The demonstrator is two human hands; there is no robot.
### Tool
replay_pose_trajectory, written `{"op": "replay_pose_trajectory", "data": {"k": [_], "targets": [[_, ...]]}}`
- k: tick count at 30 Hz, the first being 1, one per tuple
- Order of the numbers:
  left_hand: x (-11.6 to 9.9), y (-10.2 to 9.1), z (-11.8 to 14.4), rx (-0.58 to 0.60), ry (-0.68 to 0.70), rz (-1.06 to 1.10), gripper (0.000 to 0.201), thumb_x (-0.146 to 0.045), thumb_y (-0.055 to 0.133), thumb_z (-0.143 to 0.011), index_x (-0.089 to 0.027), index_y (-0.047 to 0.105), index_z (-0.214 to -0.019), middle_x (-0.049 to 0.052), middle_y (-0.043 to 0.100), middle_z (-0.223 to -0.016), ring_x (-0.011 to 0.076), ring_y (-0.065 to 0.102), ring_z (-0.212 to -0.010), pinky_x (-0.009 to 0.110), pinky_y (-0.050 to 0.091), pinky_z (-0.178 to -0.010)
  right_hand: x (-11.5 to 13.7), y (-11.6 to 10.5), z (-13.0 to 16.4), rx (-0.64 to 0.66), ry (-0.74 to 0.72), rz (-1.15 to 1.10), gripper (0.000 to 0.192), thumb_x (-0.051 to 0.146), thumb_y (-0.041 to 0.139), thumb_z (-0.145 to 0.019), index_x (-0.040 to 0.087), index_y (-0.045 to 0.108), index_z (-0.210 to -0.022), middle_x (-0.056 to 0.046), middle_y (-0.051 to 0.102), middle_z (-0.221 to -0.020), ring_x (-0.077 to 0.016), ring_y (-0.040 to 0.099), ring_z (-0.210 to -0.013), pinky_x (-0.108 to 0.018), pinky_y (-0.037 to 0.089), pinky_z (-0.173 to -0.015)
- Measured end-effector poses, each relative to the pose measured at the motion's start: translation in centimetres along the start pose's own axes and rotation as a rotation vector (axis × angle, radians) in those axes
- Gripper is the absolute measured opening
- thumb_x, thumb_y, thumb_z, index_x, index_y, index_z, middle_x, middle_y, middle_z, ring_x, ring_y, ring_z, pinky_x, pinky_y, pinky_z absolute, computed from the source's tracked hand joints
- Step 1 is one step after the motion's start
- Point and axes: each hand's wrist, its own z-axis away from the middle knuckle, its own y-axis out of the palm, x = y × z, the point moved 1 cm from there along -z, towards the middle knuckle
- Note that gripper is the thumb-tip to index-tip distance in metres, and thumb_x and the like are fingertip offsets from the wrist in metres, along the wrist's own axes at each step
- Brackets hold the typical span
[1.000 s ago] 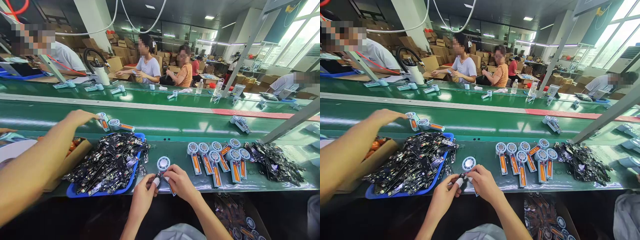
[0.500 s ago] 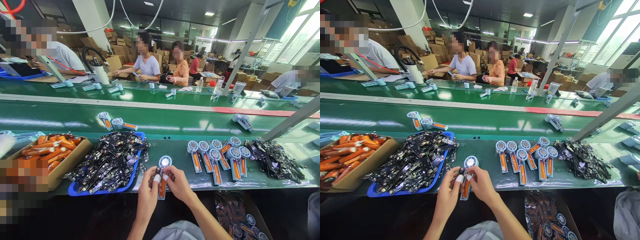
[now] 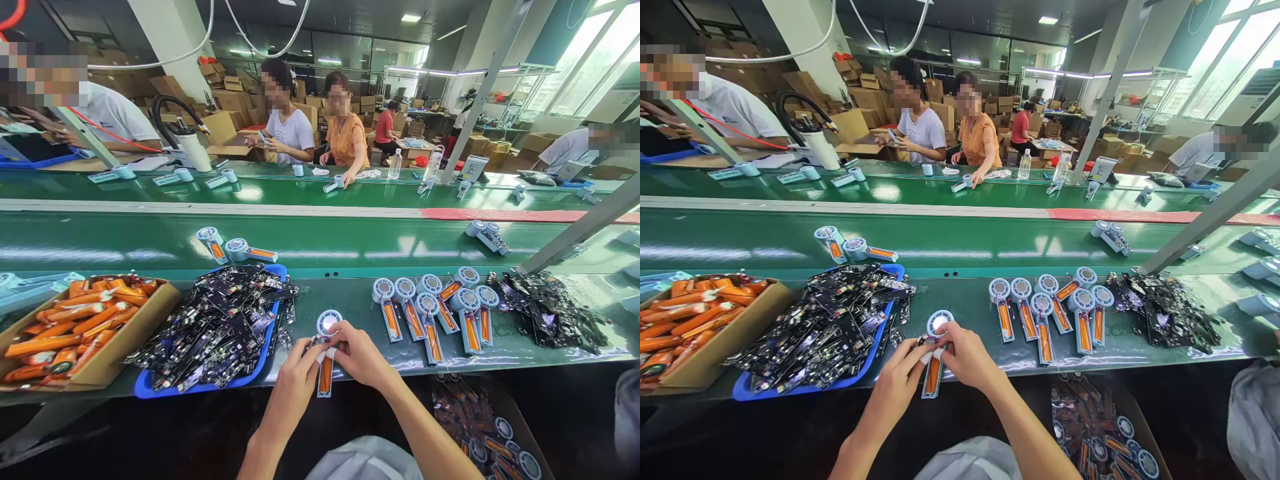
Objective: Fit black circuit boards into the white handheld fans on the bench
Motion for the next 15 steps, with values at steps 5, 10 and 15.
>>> {"op": "replay_pose_trajectory", "data": {"k": [5, 10, 15], "targets": [[0.2, -0.1, 0.0, -0.044, 0.029, -0.022, 0.029, -0.032, 0.041, -0.102, -0.024, 0.068, -0.104, 0.006, 0.067, -0.099, 0.0206, 0.072, -0.088, 0.030, 0.058, -0.075, 0.5, -0.2, 0.0, -0.016, -0.002, -0.038, 0.023, 0.013, 0.060, -0.086, 0.024, 0.057, -0.106, 0.003, 0.072, -0.087, -0.0132, 0.058, -0.066, -0.023, 0.043, -0.064], [0.4, 0.4, 0.7, -0.088, 0.017, -0.121, 0.028, -0.031, 0.039, -0.103, -0.021, 0.065, -0.107, 0.007, 0.065, -0.099, 0.0210, 0.071, -0.088, 0.030, 0.056, -0.071, 1.7, 0.6, 1.4, -0.142, -0.135, 0.250, 0.024, 0.006, 0.056, -0.087, 0.022, 0.061, -0.105, -0.004, 0.069, -0.099, -0.0176, 0.062, -0.084, -0.027, 0.047, -0.075], [0.4, 0.4, 0.9, -0.104, 0.018, -0.183, 0.029, -0.030, 0.038, -0.102, -0.020, 0.065, -0.105, 0.008, 0.064, -0.098, 0.0215, 0.070, -0.084, 0.031, 0.055, -0.068, 1.9, 2.4, 2.3, -0.214, -0.193, 0.401, 0.025, 0.004, 0.056, -0.086, 0.021, 0.061, -0.104, -0.005, 0.069, -0.103, -0.0204, 0.062, -0.092, -0.029, 0.049, -0.079]]}}
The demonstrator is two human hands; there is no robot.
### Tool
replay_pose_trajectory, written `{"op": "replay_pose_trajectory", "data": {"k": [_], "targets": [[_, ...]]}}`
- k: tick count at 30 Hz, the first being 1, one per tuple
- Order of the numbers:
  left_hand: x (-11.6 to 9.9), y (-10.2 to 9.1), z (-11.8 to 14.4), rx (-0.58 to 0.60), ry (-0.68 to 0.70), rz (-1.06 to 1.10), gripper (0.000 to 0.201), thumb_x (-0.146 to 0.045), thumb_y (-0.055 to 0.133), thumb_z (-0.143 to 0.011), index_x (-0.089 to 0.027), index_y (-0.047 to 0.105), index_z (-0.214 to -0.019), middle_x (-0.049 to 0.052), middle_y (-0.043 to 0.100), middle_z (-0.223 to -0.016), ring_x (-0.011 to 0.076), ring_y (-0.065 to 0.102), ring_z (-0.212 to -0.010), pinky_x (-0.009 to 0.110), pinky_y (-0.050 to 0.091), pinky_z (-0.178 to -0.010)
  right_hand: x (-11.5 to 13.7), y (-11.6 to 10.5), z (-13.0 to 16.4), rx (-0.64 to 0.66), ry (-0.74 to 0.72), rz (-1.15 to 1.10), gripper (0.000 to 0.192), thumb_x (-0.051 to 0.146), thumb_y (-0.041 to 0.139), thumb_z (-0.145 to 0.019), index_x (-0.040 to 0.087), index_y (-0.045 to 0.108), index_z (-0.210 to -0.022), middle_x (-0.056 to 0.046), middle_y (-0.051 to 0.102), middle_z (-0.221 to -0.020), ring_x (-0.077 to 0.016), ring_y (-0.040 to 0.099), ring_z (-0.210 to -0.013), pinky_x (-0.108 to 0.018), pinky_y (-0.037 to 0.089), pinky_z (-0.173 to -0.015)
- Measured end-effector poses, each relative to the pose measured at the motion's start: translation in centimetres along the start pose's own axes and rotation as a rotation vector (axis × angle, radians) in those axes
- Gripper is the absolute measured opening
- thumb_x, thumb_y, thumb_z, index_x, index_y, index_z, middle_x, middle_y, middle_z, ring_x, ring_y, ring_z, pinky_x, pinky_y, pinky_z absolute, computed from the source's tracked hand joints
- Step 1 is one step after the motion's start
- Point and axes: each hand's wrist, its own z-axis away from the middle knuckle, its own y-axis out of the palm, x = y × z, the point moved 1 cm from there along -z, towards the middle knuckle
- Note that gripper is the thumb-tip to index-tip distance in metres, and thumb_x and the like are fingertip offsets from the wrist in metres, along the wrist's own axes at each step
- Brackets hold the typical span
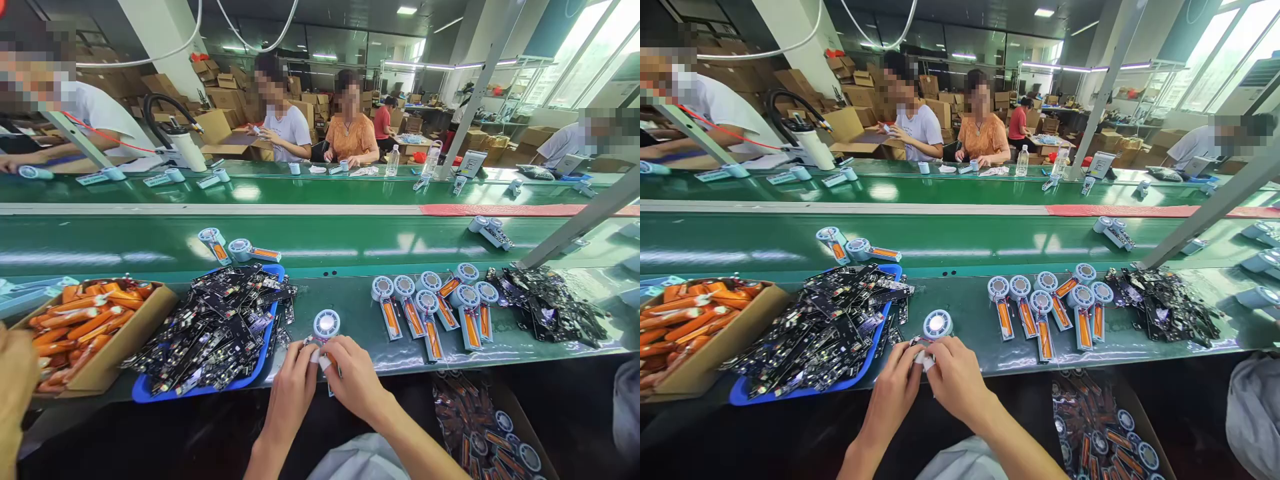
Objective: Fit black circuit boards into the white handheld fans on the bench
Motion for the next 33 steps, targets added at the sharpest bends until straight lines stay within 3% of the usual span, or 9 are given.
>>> {"op": "replay_pose_trajectory", "data": {"k": [5, 10, 16, 19, 23, 29, 33], "targets": [[-0.1, -0.1, -0.2, -0.029, -0.083, 0.072, 0.026, -0.028, 0.040, -0.099, -0.020, 0.065, -0.094, 0.006, 0.064, -0.090, 0.0205, 0.068, -0.081, 0.030, 0.054, -0.070, -0.7, 0.7, -0.1, 0.059, -0.060, 0.114, 0.028, 0.004, 0.053, -0.091, 0.022, 0.060, -0.111, -0.004, 0.071, -0.102, -0.0194, 0.061, -0.085, -0.028, 0.049, -0.072], [-0.4, 0.1, 0.0, -0.076, -0.192, 0.113, 0.023, -0.030, 0.043, -0.096, -0.021, 0.063, -0.090, 0.005, 0.063, -0.085, 0.0205, 0.065, -0.076, 0.029, 0.052, -0.066, -1.1, 0.8, 0.5, -0.057, -0.129, 0.247, 0.029, 0.003, 0.046, -0.094, 0.021, 0.061, -0.112, -0.005, 0.071, -0.099, -0.0199, 0.056, -0.076, -0.030, 0.046, -0.066], [-0.9, 0.4, 0.1, -0.093, -0.243, 0.129, 0.023, -0.029, 0.042, -0.094, -0.022, 0.063, -0.086, 0.005, 0.062, -0.083, 0.0212, 0.063, -0.075, 0.031, 0.051, -0.067, -0.2, -0.9, 0.6, -0.005, -0.023, 0.299, 0.036, -0.003, 0.051, -0.086, 0.020, 0.061, -0.111, -0.006, 0.067, -0.099, -0.0214, 0.056, -0.081, -0.031, 0.049, -0.069], [-1.1, 0.3, 0.1, -0.083, -0.257, 0.168, 0.025, -0.030, 0.041, -0.094, -0.021, 0.064, -0.088, 0.005, 0.063, -0.084, 0.0212, 0.064, -0.077, 0.031, 0.052, -0.068, 0.4, -1.4, 0.0, 0.058, -0.144, 0.213, 0.036, -0.001, 0.054, -0.085, 0.020, 0.060, -0.114, -0.007, 0.066, -0.113, -0.0211, 0.057, -0.090, -0.032, 0.050, -0.079], [-1.3, 0.0, 0.1, -0.054, -0.321, 0.249, 0.027, -0.034, 0.042, -0.093, -0.021, 0.065, -0.084, 0.005, 0.065, -0.081, 0.0211, 0.064, -0.074, 0.032, 0.053, -0.068, -0.3, -0.5, -0.8, 0.109, -0.277, 0.203, 0.019, 0.005, 0.055, -0.091, 0.017, 0.064, -0.103, -0.006, 0.069, -0.096, -0.0204, 0.056, -0.080, -0.032, 0.050, -0.072], [-1.3, -0.8, 0.1, 0.038, -0.422, 0.338, 0.028, -0.037, 0.045, -0.090, -0.021, 0.067, -0.086, 0.006, 0.071, -0.082, 0.0218, 0.067, -0.074, 0.032, 0.055, -0.067, -1.7, 1.0, -0.8, 0.025, -0.149, -0.041, 0.023, 0.005, 0.055, -0.091, 0.021, 0.067, -0.103, -0.005, 0.070, -0.101, -0.0182, 0.061, -0.090, -0.028, 0.052, -0.080], [-1.0, -1.1, 0.6, 0.053, -0.474, 0.381, 0.027, -0.038, 0.046, -0.089, -0.021, 0.065, -0.097, 0.007, 0.074, -0.091, 0.0217, 0.069, -0.076, 0.032, 0.056, -0.066, -1.5, 1.3, -1.1, -0.012, -0.076, -0.011, 0.020, 0.006, 0.057, -0.089, 0.022, 0.067, -0.096, -0.004, 0.072, -0.097, -0.0186, 0.061, -0.087, -0.028, 0.050, -0.077]]}}
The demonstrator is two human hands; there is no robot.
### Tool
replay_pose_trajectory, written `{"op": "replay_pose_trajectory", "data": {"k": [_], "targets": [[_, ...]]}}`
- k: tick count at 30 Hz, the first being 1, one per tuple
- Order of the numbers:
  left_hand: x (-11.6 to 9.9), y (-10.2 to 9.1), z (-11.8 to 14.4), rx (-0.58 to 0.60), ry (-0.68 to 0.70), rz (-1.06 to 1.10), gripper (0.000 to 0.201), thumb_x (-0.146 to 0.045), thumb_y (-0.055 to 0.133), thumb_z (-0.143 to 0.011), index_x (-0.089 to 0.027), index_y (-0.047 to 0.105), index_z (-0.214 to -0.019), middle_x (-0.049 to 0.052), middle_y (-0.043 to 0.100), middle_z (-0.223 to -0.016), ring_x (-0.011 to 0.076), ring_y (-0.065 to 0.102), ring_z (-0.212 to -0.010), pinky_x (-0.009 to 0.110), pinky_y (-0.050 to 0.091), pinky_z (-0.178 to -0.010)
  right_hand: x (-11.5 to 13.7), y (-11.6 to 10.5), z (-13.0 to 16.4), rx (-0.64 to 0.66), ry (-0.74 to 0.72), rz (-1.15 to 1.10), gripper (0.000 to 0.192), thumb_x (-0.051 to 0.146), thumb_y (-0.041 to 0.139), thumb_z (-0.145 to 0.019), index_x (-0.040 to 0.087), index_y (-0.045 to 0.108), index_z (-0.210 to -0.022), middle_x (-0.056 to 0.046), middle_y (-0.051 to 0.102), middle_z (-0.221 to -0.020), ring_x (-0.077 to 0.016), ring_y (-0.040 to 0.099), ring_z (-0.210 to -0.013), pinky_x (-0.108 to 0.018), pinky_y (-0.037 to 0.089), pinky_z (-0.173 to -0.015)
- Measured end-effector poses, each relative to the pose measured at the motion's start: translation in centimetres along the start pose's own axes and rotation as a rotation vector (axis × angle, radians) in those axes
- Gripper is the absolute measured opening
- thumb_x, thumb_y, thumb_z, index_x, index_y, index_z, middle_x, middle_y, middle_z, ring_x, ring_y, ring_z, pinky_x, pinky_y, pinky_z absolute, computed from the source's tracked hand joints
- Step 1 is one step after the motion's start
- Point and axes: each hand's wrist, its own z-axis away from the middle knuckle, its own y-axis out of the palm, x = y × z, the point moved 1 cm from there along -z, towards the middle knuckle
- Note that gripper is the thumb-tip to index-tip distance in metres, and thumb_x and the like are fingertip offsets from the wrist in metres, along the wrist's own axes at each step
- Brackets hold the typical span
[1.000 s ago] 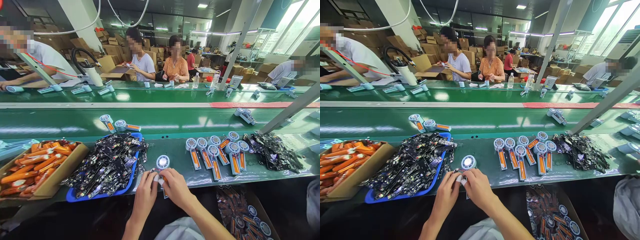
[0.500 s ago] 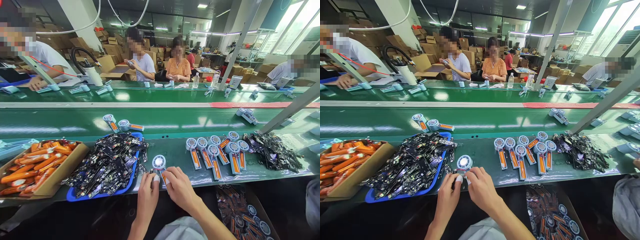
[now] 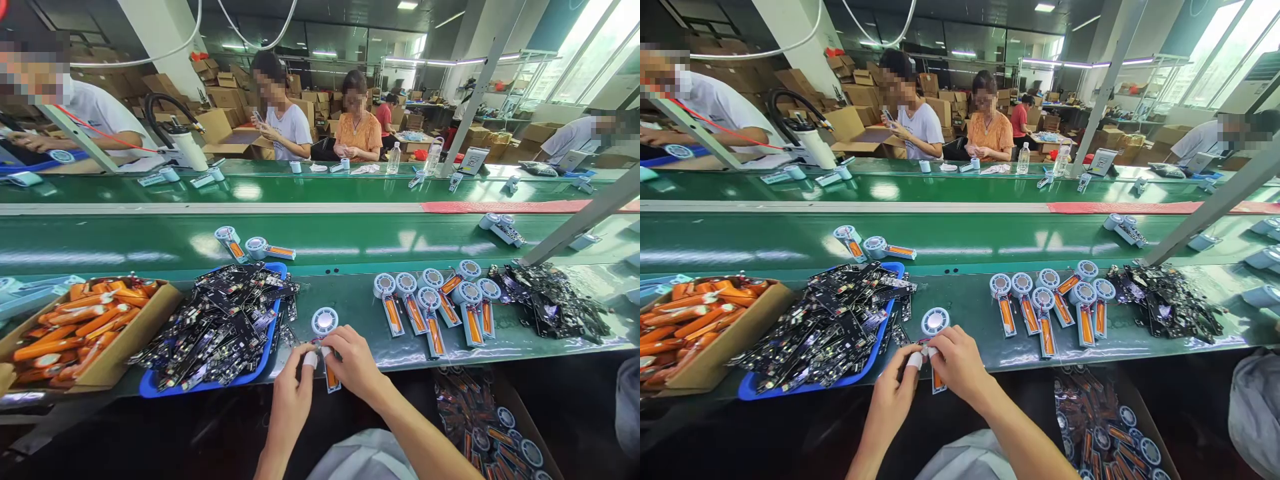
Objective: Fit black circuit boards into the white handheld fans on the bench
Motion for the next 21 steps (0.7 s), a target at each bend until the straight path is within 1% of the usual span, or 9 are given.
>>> {"op": "replay_pose_trajectory", "data": {"k": [3, 5, 7, 9, 11, 13, 15, 19, 21], "targets": [[0.7, 0.0, 0.4, -0.071, -0.050, 0.046, 0.030, -0.038, 0.049, -0.089, -0.020, 0.058, -0.111, 0.009, 0.075, -0.096, 0.0191, 0.069, -0.068, 0.030, 0.055, -0.059, 0.3, 0.1, -0.4, 0.040, -0.028, 0.079, 0.016, 0.008, 0.059, -0.089, 0.022, 0.066, -0.091, -0.002, 0.071, -0.091, -0.0172, 0.060, -0.080, -0.027, 0.047, -0.072], [1.2, 0.2, 0.7, -0.094, -0.087, 0.075, 0.037, -0.040, 0.050, -0.090, -0.019, 0.054, -0.121, 0.007, 0.075, -0.087, 0.0175, 0.067, -0.058, 0.029, 0.053, -0.054, 0.5, 0.1, -0.6, 0.053, -0.053, 0.130, 0.014, 0.010, 0.060, -0.090, 0.022, 0.065, -0.089, -0.001, 0.070, -0.088, -0.0167, 0.058, -0.077, -0.027, 0.044, -0.070], [1.6, 0.5, 0.8, -0.083, -0.116, 0.088, 0.042, -0.042, 0.050, -0.091, -0.019, 0.054, -0.125, 0.001, 0.071, -0.071, 0.0164, 0.063, -0.049, 0.028, 0.051, -0.049, 0.6, 0.0, -0.8, 0.058, -0.064, 0.183, 0.013, 0.010, 0.060, -0.089, 0.022, 0.065, -0.088, -0.001, 0.068, -0.086, -0.0170, 0.056, -0.076, -0.028, 0.042, -0.068], [1.6, 0.7, 1.0, -0.054, -0.132, 0.083, 0.042, -0.043, 0.049, -0.092, -0.018, 0.055, -0.125, -0.003, 0.066, -0.061, 0.0156, 0.059, -0.043, 0.027, 0.049, -0.045, 0.8, -0.1, -0.9, 0.065, -0.061, 0.237, 0.012, 0.010, 0.061, -0.088, 0.021, 0.064, -0.086, -0.001, 0.067, -0.083, -0.0173, 0.054, -0.074, -0.028, 0.040, -0.066], [1.4, 0.7, 1.0, -0.046, -0.121, 0.062, 0.041, -0.042, 0.048, -0.092, -0.018, 0.057, -0.123, -0.003, 0.066, -0.060, 0.0156, 0.058, -0.041, 0.027, 0.048, -0.043, 1.0, -0.1, -1.0, 0.076, -0.052, 0.287, 0.012, 0.009, 0.062, -0.086, 0.021, 0.063, -0.081, -0.001, 0.066, -0.080, -0.0174, 0.052, -0.072, -0.028, 0.038, -0.064], [1.0, 0.6, 1.0, -0.056, -0.088, 0.028, 0.039, -0.040, 0.048, -0.090, -0.018, 0.060, -0.120, 0.000, 0.071, -0.067, 0.0164, 0.061, -0.042, 0.029, 0.051, -0.046, 1.1, -0.1, -1.1, 0.082, -0.045, 0.321, 0.013, 0.010, 0.063, -0.085, 0.021, 0.061, -0.077, -0.001, 0.065, -0.079, -0.0173, 0.051, -0.071, -0.029, 0.037, -0.063], [0.7, 0.5, 1.0, -0.071, -0.049, -0.009, 0.036, -0.038, 0.048, -0.089, -0.019, 0.062, -0.117, 0.005, 0.076, -0.078, 0.0182, 0.066, -0.048, 0.030, 0.054, -0.050, 1.2, -0.1, -1.3, 0.087, -0.048, 0.340, 0.014, 0.011, 0.063, -0.085, 0.021, 0.059, -0.076, -0.001, 0.064, -0.079, -0.0176, 0.051, -0.071, -0.029, 0.038, -0.063], [0.7, 0.7, 1.1, -0.102, 0.060, -0.082, 0.035, -0.032, 0.047, -0.089, -0.020, 0.064, -0.118, 0.012, 0.077, -0.107, 0.0244, 0.076, -0.079, 0.032, 0.060, -0.061, 1.6, -0.1, -1.4, 0.109, -0.070, 0.391, 0.013, 0.012, 0.062, -0.087, 0.020, 0.059, -0.077, -0.004, 0.064, -0.080, -0.0199, 0.053, -0.074, -0.031, 0.040, -0.065], [0.9, 0.9, 1.2, -0.117, 0.094, -0.102, 0.036, -0.030, 0.047, -0.090, -0.020, 0.064, -0.119, 0.014, 0.076, -0.114, 0.0257, 0.076, -0.087, 0.033, 0.061, -0.065, 1.7, 0.0, -1.4, 0.109, -0.072, 0.432, 0.014, 0.012, 0.062, -0.087, 0.020, 0.059, -0.076, -0.005, 0.064, -0.079, -0.0209, 0.053, -0.074, -0.032, 0.041, -0.065]]}}
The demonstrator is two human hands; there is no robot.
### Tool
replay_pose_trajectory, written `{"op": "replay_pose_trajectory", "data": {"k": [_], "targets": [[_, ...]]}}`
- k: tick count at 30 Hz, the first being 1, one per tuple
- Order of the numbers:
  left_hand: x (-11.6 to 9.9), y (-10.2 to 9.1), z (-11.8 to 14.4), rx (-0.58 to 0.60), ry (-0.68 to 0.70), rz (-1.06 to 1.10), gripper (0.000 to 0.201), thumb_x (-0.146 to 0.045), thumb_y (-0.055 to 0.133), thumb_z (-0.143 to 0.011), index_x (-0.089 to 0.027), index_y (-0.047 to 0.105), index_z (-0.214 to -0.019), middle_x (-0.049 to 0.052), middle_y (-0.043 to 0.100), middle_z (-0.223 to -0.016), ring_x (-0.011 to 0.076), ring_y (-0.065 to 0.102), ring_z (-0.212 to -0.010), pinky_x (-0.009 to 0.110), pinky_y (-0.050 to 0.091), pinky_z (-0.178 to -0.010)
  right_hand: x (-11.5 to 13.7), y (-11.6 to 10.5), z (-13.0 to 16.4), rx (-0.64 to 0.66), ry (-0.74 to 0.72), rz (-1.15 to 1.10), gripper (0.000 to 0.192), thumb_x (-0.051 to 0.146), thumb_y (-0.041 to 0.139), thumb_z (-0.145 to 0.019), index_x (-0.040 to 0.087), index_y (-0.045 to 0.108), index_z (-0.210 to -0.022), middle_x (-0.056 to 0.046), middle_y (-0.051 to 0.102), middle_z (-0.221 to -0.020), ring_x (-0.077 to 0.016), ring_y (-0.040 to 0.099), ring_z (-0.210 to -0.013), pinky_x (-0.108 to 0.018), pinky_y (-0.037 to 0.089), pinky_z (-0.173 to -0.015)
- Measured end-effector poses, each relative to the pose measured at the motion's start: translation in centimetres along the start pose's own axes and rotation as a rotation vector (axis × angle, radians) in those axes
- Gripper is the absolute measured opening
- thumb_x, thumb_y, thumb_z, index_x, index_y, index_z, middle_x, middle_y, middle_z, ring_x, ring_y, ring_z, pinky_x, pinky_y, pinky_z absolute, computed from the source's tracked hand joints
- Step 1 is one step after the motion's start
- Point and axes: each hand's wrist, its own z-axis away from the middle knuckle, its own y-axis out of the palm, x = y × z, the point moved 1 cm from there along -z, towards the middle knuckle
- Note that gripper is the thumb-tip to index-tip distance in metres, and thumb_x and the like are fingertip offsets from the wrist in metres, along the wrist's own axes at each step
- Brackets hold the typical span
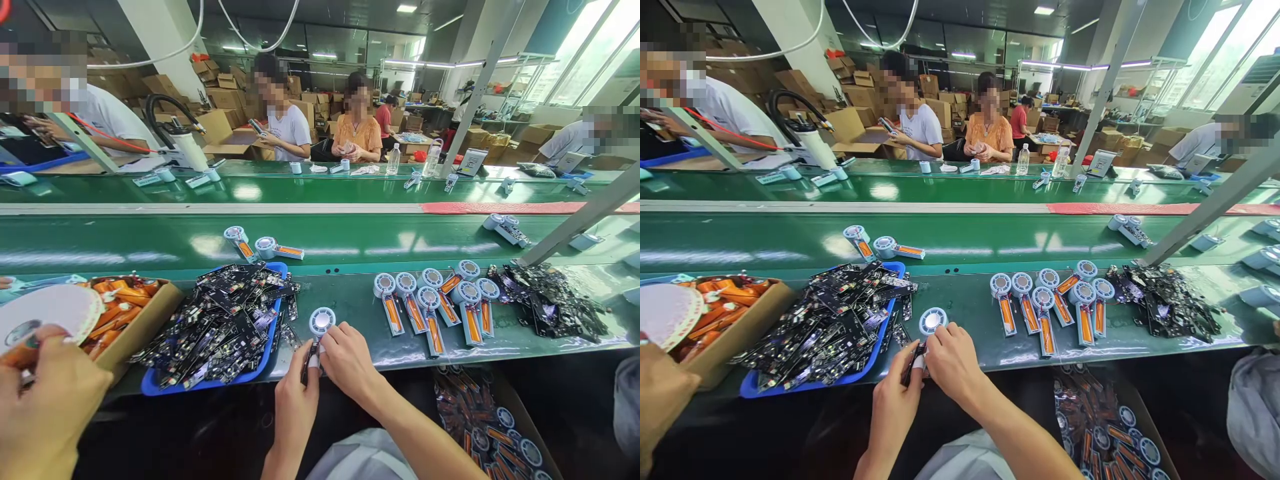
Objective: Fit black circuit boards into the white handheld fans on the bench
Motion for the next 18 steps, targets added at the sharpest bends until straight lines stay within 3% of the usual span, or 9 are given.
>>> {"op": "replay_pose_trajectory", "data": {"k": [8, 18], "targets": [[-0.2, -0.1, -0.2, 0.017, -0.136, 0.078, 0.035, -0.039, 0.048, -0.092, -0.019, 0.062, -0.117, 0.012, 0.078, -0.103, 0.0224, 0.076, -0.067, 0.032, 0.061, -0.057, 0.2, 0.2, -0.1, -0.007, 0.003, 0.002, 0.013, 0.012, 0.062, -0.088, 0.020, 0.061, -0.077, -0.004, 0.064, -0.079, -0.0202, 0.052, -0.074, -0.032, 0.041, -0.066], [0.9, 0.7, 0.2, -0.048, 0.083, -0.139, 0.034, -0.033, 0.043, -0.097, -0.020, 0.062, -0.121, 0.013, 0.076, -0.117, 0.0282, 0.075, -0.102, 0.037, 0.062, -0.078, 0.5, 0.5, -0.1, -0.009, 0.007, 0.043, 0.016, 0.013, 0.061, -0.091, 0.020, 0.061, -0.076, -0.005, 0.063, -0.077, -0.0211, 0.053, -0.075, -0.033, 0.041, -0.064]]}}
